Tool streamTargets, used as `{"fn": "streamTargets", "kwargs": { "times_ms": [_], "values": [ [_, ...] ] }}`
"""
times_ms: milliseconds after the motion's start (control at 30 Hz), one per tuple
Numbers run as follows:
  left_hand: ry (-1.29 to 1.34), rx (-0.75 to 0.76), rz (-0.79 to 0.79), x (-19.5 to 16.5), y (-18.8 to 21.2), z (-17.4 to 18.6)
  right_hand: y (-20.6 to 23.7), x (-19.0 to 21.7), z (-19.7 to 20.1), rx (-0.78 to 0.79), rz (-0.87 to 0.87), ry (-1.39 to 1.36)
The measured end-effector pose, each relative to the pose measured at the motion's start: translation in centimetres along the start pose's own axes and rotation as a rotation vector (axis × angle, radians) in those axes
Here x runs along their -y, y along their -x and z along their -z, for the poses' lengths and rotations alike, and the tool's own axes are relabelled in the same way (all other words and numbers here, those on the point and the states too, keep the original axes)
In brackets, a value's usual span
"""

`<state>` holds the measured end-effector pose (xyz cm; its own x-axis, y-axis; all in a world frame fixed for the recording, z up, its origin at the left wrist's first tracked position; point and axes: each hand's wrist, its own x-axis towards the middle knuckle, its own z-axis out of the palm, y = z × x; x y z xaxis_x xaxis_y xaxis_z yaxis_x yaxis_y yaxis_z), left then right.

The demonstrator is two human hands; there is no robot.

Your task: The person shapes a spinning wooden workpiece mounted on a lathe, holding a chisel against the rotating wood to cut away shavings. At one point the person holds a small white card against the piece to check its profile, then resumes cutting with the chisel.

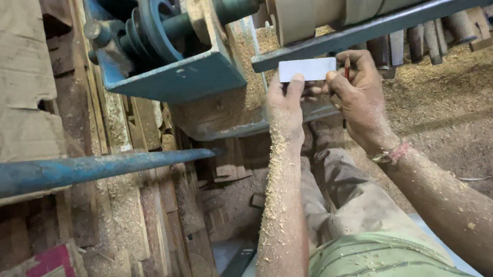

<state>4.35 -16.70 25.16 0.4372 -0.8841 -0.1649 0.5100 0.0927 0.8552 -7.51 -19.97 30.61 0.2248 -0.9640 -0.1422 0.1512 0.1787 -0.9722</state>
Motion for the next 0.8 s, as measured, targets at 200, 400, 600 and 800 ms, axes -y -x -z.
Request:
{"fn": "streamTargets", "kwargs": {
  "times_ms": [200, 400, 600, 800],
  "values": [
    [0.036, -0.151, -0.098, 0.0, -2.6, -0.4, -1.6, 0.5, -1.6, -0.048, -0.007, 0.045],
    [-0.059, -0.268, -0.19, 0.2, -2.7, -1.8, -2.4, 0.3, -0.9, -0.044, 0.002, 0.116],
    [-0.134, -0.283, -0.224, -0.8, -3.0, -2.0, -2.8, 0.1, -0.6, 0.011, 0.027, 0.137],
    [-0.053, -0.237, -0.233, -0.5, -3.8, -2.2, -3.5, 0.5, -0.7, 0.068, -0.036, 0.02]
  ]
}}
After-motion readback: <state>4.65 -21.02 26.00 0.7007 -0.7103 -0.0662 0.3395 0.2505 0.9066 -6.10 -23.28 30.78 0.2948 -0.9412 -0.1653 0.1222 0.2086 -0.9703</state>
